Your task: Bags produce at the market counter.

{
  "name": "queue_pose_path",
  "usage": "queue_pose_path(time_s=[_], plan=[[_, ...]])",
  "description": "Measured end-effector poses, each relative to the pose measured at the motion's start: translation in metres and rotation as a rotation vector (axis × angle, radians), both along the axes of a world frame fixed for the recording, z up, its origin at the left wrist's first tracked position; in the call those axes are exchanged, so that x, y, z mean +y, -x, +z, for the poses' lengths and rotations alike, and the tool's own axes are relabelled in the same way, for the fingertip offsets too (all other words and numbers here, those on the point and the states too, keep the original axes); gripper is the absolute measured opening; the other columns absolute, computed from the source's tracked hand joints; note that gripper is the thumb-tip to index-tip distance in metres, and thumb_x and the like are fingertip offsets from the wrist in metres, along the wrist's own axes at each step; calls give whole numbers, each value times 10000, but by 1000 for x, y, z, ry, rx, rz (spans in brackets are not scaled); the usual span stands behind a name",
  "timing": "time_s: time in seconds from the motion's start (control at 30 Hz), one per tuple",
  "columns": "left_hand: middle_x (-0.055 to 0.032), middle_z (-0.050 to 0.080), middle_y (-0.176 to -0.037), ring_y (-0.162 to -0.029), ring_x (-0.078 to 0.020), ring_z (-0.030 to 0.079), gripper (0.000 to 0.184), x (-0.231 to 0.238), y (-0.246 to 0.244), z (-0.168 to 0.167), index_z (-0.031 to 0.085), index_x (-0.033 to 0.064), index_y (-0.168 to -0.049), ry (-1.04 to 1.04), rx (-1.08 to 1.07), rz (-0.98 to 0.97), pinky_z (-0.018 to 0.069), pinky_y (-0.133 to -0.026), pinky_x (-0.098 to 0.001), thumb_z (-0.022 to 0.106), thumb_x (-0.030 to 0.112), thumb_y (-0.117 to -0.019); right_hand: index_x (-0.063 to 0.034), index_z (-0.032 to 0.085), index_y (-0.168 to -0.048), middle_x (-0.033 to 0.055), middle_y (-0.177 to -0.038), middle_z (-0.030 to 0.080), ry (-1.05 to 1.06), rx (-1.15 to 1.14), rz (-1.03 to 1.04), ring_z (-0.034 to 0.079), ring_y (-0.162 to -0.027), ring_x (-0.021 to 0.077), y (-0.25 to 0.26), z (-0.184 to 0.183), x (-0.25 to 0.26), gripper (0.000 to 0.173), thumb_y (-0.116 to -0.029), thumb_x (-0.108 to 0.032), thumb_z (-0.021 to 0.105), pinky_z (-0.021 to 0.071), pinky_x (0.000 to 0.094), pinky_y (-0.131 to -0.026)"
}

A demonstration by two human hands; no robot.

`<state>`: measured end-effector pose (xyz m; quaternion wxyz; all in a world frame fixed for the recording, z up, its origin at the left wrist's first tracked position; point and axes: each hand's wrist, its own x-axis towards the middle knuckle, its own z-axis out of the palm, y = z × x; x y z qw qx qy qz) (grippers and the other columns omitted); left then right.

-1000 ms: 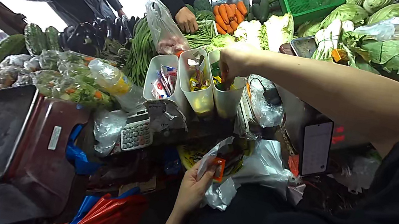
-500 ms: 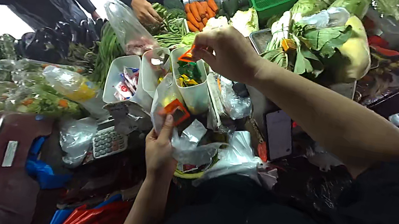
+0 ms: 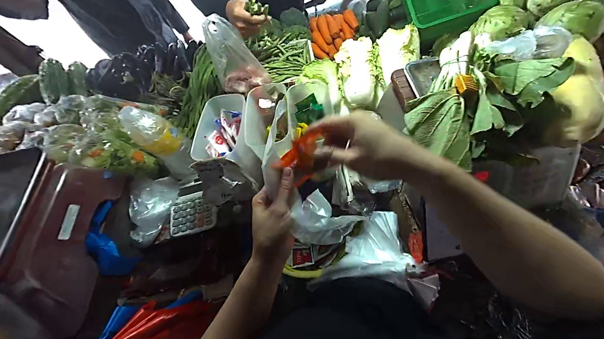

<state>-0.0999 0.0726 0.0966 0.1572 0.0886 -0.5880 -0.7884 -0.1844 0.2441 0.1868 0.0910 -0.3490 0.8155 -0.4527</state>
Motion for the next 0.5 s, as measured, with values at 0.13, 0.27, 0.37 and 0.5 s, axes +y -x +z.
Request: queue_pose_path(time_s=[0.13,0.27,0.37,0.5], plan=[[76,634,-664,-573,-12,580,222,10,-5,-3,703,127,-848,34,120,-136,509,-549,-199,583,184,-1026,-68,749,-952,56,-863,690,5,16,-163,656,-783,149,-35,-16,4,71,-930,-134,740,563,366,-724],[42,742,-1021,-717,4,627,280,8,-10,-1,681,58,-1217,83,223,-239,510,-613,-158,510,223,-1071,-26,699,-1070,70,-943,707,164,113,-259,679,-814,116,-47,22,36,132,-942,-49,674,581,309,-716],[85,692,-842,-577,24,531,274,5,-14,-1,718,123,-1048,50,230,-282,437,-500,-142,517,308,-1067,-23,631,-1239,28,-965,731,245,318,-529,698,-846,52,-47,61,87,309,-953,-115,697,600,256,-772],[91,598,-742,-490,14,464,529,-4,-17,-10,693,87,-1158,-33,203,-400,401,-425,-126,435,536,-1049,-52,559,-1370,65,-1126,732,37,393,-976,713,-985,103,-10,85,169,477,-987,-309,680,574,328,-928]])
